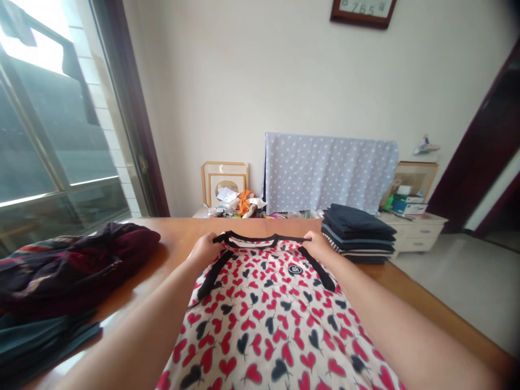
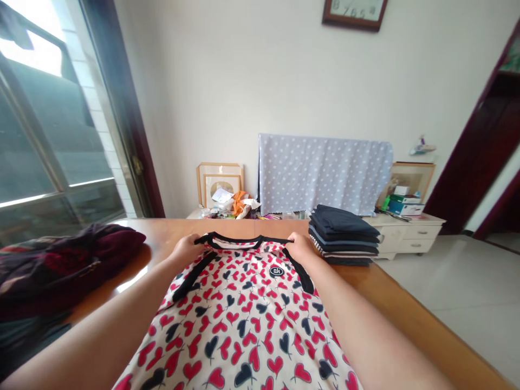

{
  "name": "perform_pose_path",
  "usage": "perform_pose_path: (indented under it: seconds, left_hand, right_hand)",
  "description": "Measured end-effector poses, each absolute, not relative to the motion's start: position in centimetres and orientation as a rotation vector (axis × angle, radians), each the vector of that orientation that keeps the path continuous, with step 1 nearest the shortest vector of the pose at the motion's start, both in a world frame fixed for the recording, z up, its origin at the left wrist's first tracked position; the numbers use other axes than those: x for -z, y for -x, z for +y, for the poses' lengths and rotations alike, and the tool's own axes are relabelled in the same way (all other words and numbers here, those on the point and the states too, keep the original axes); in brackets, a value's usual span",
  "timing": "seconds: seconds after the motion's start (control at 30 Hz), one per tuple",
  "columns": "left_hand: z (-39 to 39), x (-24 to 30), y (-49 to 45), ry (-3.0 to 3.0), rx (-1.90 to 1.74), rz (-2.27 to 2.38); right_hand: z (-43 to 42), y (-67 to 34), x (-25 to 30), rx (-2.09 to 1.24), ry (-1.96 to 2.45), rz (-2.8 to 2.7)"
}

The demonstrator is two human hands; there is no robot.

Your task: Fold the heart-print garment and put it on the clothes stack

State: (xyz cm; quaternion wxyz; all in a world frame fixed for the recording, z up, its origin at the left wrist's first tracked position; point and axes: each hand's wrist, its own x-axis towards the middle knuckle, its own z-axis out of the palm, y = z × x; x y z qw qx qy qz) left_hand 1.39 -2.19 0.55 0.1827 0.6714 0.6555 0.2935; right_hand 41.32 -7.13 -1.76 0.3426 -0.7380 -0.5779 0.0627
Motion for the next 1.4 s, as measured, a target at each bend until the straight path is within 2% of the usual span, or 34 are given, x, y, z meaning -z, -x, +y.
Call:
perform_pose_path:
  seconds: [0.17, 0.47, 0.7, 0.93, 1.13, 1.4]
  left_hand:
    - [-9.6, -1.6, 0.3, -1.956, -0.87, 1.779]
    - [-24.4, -2.7, 4.5, -2.282, -0.839, 1.627]
    - [-35.1, -2.8, 6.2, -2.377, -0.863, 1.664]
    - [-42.7, -2.6, 7.1, -2.491, -0.618, 1.81]
    - [-45.2, -2.8, 6.4, -2.574, -0.681, 1.843]
    - [-46.2, -2.2, 7.8, -2.428, -0.696, 1.954]
  right_hand:
    - [-15.7, -40.6, -0.1, -0.097, 1.853, -1.582]
    - [-33.6, -39.3, 0.4, -0.165, 1.764, -1.677]
    - [-43.1, -37.6, 0.0, -0.143, 1.772, -1.721]
    - [-49.0, -37.1, -0.3, -0.091, 1.903, -1.871]
    - [-50.4, -35.1, -0.9, -0.079, 1.896, -1.823]
    - [-49.3, -32.4, 1.6, -0.149, 1.793, -1.84]
